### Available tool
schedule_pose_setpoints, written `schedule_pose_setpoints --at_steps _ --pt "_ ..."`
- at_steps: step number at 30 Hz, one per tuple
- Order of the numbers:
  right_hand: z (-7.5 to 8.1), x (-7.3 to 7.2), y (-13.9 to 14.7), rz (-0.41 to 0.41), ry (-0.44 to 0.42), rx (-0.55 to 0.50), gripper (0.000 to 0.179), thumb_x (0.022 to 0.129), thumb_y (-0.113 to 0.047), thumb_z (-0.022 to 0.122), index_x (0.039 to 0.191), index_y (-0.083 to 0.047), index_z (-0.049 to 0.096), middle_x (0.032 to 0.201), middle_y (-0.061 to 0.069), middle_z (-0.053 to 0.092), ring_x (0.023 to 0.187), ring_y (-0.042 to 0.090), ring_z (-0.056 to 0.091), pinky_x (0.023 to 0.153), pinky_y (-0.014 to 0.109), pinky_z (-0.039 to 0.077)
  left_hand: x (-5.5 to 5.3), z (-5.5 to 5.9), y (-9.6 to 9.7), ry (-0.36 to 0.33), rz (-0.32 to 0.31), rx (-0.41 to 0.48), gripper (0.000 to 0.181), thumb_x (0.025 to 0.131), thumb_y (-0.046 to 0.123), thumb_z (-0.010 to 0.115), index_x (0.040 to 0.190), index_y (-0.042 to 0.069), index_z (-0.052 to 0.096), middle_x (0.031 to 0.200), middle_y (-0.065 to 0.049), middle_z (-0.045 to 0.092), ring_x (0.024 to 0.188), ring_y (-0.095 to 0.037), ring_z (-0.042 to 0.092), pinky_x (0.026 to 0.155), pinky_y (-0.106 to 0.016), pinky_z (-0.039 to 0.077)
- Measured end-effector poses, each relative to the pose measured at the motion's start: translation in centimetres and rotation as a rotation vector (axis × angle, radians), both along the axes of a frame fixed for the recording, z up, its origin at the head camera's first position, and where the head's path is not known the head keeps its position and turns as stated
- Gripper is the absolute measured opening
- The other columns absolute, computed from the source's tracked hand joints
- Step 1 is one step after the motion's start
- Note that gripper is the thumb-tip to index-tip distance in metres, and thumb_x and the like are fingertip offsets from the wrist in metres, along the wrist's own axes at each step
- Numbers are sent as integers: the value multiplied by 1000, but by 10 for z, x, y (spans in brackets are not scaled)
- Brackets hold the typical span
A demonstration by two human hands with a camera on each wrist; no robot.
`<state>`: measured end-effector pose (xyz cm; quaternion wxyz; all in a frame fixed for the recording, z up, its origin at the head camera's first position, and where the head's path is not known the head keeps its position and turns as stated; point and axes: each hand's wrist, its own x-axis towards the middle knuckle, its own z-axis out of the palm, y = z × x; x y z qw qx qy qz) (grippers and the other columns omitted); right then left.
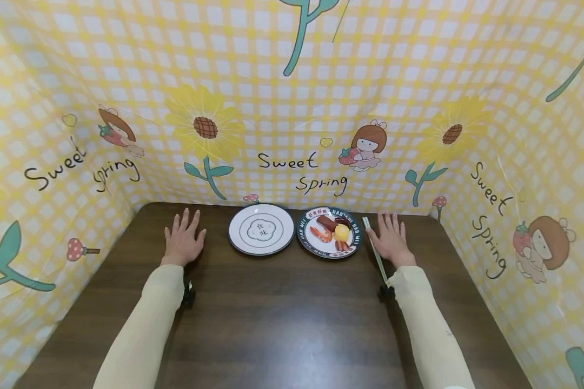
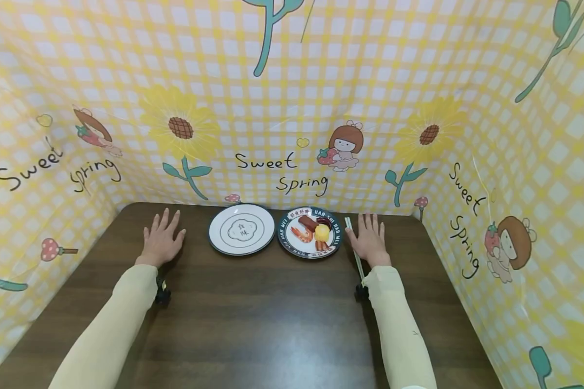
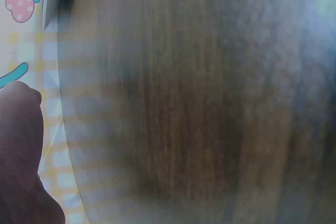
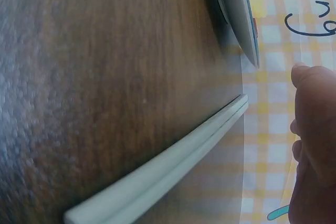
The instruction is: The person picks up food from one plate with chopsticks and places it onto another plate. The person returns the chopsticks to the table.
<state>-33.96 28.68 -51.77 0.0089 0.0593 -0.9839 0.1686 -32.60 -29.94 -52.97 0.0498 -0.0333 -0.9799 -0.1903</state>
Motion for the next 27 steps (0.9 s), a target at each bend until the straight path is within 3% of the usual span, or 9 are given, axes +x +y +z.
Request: schedule_pose_setpoints --at_steps 2,5,7,10,12,15,18,21,27 --pt "1 1 0 7 13 -1 74 110 -45 34 160 4 13 167 29 5 153 48 -3 123 65 -2 -2 0 0 -25 -15 25 66 109 33 40 163 6 13 168 -27 -2 151 -53 0 113 -80 2" --pt "6 3 -1 34 73 -12 70 109 -39 42 158 6 22 164 29 20 153 47 5 123 64 3 -2 2 -2 -96 -42 138 69 110 34 40 161 -1 11 165 -34 1 149 -56 3 116 -77 8" --pt "11 5 -2 51 134 -22 62 107 -33 48 152 8 37 157 29 38 149 48 21 122 63 14 1 6 -4 -137 -36 257 68 110 35 40 159 -5 16 162 -36 12 148 -55 13 117 -72 18" --pt "19 8 -3 46 181 -23 44 103 -27 56 134 5 60 131 24 64 126 46 48 107 61 39 9 17 -6 -184 -22 473 65 110 37 37 154 -10 30 154 -37 35 141 -51 36 113 -63 37" --pt "24 10 -4 27 158 13 35 102 -26 58 120 2 68 113 21 71 109 42 58 93 58 49 14 24 -6 -225 -36 609 63 111 36 36 150 -13 35 144 -38 47 131 -47 51 106 -55 49" --pt "28 12 -7 5 43 114 28 101 -28 60 98 -1 68 89 16 70 87 35 64 75 54 55 17 33 -4 -346 -84 739 62 112 32 36 147 -18 33 133 -39 55 113 -38 66 94 -43 59" --pt "28 11 -10 1 -83 205 31 101 -31 60 82 -6 62 76 11 64 72 29 63 64 50 54 13 35 2 -449 -106 744 62 112 29 37 145 -23 31 126 -39 58 100 -27 71 86 -36 62" --pt "24 8 -12 -24 -162 217 34 100 -34 61 79 -7 62 75 9 64 69 26 61 62 47 54 5 30 13 -504 -87 756 60 111 26 41 143 -24 33 122 -36 61 94 -22 72 83 -35 62" --pt "17 0 -16 -86 -183 178 35 100 -33 63 96 1 61 85 15 65 75 30 63 66 49 56 -6 18 40 -453 -7 863 55 108 19 48 138 -25 38 112 -31 66 84 -15 70 79 -30 63"
